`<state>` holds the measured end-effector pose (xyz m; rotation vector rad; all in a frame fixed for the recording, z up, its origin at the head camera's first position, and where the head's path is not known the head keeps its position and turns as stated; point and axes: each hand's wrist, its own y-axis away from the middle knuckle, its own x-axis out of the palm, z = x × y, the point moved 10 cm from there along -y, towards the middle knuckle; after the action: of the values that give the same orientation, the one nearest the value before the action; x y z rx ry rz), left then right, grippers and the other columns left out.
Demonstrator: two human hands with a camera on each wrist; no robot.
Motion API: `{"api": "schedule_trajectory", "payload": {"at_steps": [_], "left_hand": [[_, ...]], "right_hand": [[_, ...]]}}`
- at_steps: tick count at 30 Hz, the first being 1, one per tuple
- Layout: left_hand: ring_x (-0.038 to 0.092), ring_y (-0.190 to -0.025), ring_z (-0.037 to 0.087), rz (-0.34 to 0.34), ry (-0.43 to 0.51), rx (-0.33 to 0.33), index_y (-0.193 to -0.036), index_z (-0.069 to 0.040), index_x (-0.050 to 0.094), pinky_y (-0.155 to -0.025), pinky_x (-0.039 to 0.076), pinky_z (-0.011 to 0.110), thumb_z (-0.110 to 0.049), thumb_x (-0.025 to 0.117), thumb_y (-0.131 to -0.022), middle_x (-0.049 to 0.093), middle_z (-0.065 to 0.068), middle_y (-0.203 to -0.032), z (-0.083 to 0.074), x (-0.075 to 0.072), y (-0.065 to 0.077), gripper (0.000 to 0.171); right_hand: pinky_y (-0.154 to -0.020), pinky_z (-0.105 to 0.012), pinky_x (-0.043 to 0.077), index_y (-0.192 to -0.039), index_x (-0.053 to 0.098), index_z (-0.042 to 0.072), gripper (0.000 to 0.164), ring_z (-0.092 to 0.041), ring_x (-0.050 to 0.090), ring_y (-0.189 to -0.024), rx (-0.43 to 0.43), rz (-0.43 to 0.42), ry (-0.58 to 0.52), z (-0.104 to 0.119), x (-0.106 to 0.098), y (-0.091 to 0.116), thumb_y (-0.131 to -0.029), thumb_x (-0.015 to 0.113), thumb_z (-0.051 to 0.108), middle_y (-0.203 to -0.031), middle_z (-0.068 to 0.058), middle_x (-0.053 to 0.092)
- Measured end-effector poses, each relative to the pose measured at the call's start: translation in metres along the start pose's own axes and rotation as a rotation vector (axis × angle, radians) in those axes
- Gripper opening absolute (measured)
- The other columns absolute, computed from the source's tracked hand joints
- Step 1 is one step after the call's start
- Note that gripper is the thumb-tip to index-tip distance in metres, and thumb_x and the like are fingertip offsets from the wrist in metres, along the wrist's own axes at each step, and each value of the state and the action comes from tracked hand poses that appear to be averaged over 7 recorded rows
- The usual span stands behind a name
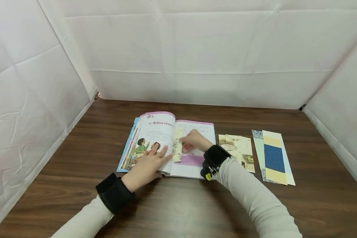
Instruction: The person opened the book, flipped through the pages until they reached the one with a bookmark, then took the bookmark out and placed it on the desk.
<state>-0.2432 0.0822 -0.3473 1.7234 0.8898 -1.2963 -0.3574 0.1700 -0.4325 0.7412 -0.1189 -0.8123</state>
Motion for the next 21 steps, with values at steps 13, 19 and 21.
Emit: {"api": "schedule_trajectory", "payload": {"at_steps": [13, 19, 21], "left_hand": [[0.038, -0.132, 0.043, -0.031, -0.021, 0.009, -0.135, -0.013, 0.052, -0.093, 0.044, 0.057, -0.023, 0.078, -0.077, 0.042, 0.014, -0.146, 0.0, 0.001, 0.0, 0.064], [0.036, -0.133, 0.045, -0.017, 0.002, 0.005, -0.135, -0.012, 0.052, -0.094, 0.042, 0.059, -0.021, 0.077, -0.078, 0.041, 0.015, -0.146, 0.0, 0.0, 0.001, 0.064], [0.035, -0.134, 0.045, -0.007, 0.018, -0.006, -0.136, -0.012, 0.051, -0.095, 0.041, 0.06, -0.021, 0.077, -0.078, 0.041, 0.015, -0.147, 0.002, 0.001, 0.002, 0.064]], "right_hand": [[-0.054, -0.019, 0.051, -0.091, 0.061, -0.014, 0.021, -0.007, 0.057, -0.048, -0.084, -0.057, 0.032, 0.01, 0.007, 0.001, -0.093, 0.052, 0.005, -0.057, 0.0, 0.056], [-0.058, -0.022, 0.053, -0.097, 0.061, -0.013, 0.023, -0.008, 0.058, -0.052, -0.105, -0.079, 0.091, 0.01, -0.005, 0.005, -0.094, 0.053, 0.009, -0.062, -0.001, 0.059], [-0.06, -0.022, 0.053, -0.098, 0.062, -0.012, 0.024, -0.007, 0.059, -0.056, -0.117, -0.081, 0.134, 0.008, -0.011, 0.007, -0.094, 0.053, 0.011, -0.066, -0.002, 0.061]]}}
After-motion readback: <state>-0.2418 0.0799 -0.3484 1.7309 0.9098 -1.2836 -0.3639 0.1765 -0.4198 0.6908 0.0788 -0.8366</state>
